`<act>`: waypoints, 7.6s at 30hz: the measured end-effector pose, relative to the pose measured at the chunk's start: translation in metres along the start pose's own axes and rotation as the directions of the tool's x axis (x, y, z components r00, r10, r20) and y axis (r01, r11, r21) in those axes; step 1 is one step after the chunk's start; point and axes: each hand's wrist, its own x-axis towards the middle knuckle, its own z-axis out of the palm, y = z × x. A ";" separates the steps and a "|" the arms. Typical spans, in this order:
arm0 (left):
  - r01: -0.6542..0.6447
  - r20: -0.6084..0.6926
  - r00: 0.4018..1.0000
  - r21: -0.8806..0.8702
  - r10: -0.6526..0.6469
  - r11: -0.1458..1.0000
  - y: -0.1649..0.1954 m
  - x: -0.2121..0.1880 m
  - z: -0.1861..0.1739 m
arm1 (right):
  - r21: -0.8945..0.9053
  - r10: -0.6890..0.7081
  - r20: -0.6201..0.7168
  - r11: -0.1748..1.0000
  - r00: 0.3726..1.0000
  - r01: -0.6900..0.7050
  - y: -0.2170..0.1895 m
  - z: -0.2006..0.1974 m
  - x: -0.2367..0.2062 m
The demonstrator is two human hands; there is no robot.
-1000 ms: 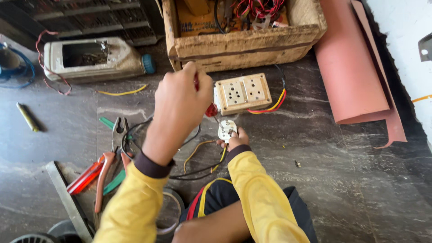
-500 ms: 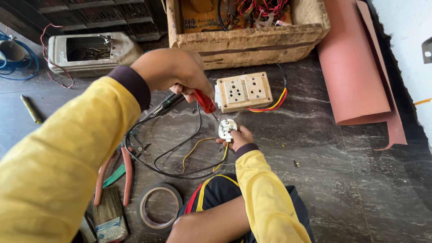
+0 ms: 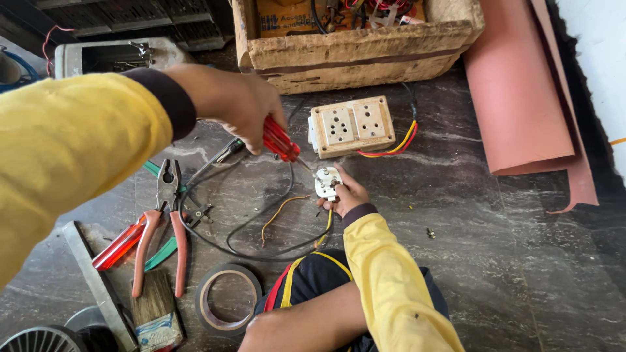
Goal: The person strips a wire with pliers, then inserts the wire into a white electrical plug and tightens the terminal screws with a screwdriver. The person works while sitting on the floor.
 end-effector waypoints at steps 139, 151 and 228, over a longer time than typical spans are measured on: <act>-0.134 0.013 0.990 0.363 0.139 0.922 0.096 -0.038 -0.003 | -0.048 -0.008 -0.484 0.999 0.875 -0.018 -0.005 0.068 -0.031; -0.438 0.262 0.814 0.863 0.518 0.252 0.086 -0.032 0.005 | -0.054 -0.032 -0.452 0.998 0.891 0.009 -0.004 0.059 -0.025; 0.177 0.113 0.984 -0.463 -0.140 0.869 0.082 -0.031 0.029 | -0.162 -0.065 -0.430 0.987 0.901 -0.006 -0.001 0.069 -0.035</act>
